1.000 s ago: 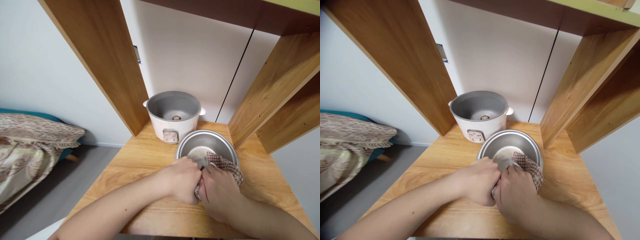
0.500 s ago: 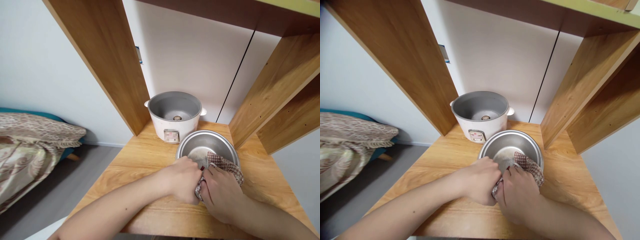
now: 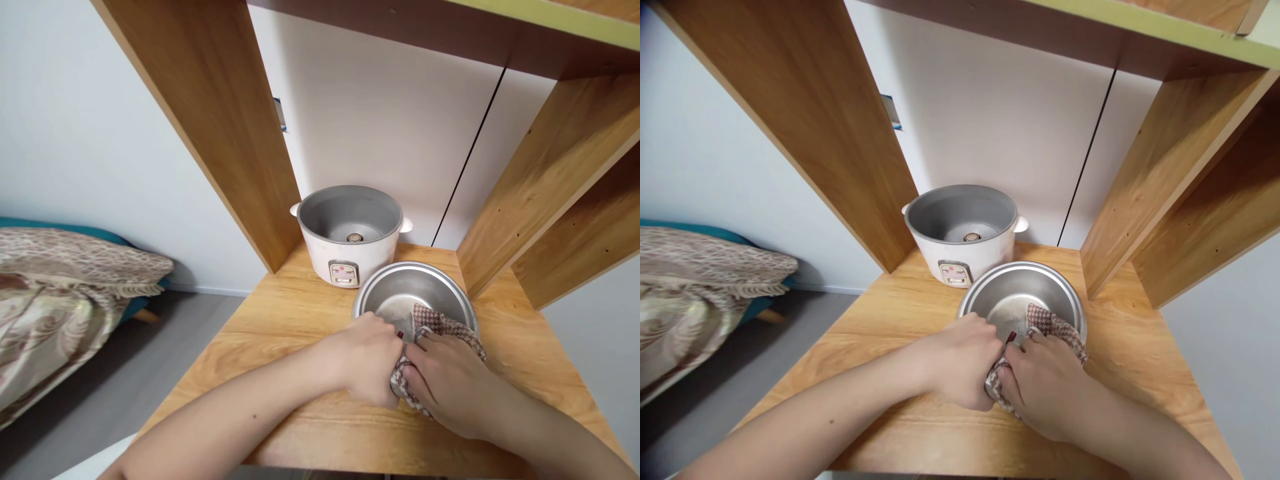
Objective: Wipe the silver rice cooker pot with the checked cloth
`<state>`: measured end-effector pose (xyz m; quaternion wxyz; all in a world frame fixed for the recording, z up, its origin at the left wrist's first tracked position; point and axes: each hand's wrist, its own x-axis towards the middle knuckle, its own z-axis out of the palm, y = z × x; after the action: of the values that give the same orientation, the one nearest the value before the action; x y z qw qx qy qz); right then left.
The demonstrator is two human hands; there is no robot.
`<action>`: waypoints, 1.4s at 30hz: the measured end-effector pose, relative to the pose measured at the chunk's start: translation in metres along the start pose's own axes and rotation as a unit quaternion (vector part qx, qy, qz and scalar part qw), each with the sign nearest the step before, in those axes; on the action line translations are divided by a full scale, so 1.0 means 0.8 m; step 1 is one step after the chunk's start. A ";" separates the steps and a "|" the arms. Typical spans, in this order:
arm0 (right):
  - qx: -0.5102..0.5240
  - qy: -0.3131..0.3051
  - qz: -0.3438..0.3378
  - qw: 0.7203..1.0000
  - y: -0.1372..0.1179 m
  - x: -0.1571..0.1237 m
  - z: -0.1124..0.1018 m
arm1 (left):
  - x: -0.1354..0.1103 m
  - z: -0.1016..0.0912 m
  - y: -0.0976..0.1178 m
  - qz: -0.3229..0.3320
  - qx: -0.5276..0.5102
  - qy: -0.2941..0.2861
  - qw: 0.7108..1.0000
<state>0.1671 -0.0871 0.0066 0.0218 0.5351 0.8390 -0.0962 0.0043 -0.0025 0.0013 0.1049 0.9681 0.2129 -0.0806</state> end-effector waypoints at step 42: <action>-0.012 0.073 0.086 0.994 -0.023 0.007 0.032 | -0.001 0.001 0.000 0.005 0.003 0.016 1.000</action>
<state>0.1463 -0.0947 -0.0169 -0.0250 0.6105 0.7904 -0.0444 0.0034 -0.0028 0.0007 0.0986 0.9705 0.2099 -0.0653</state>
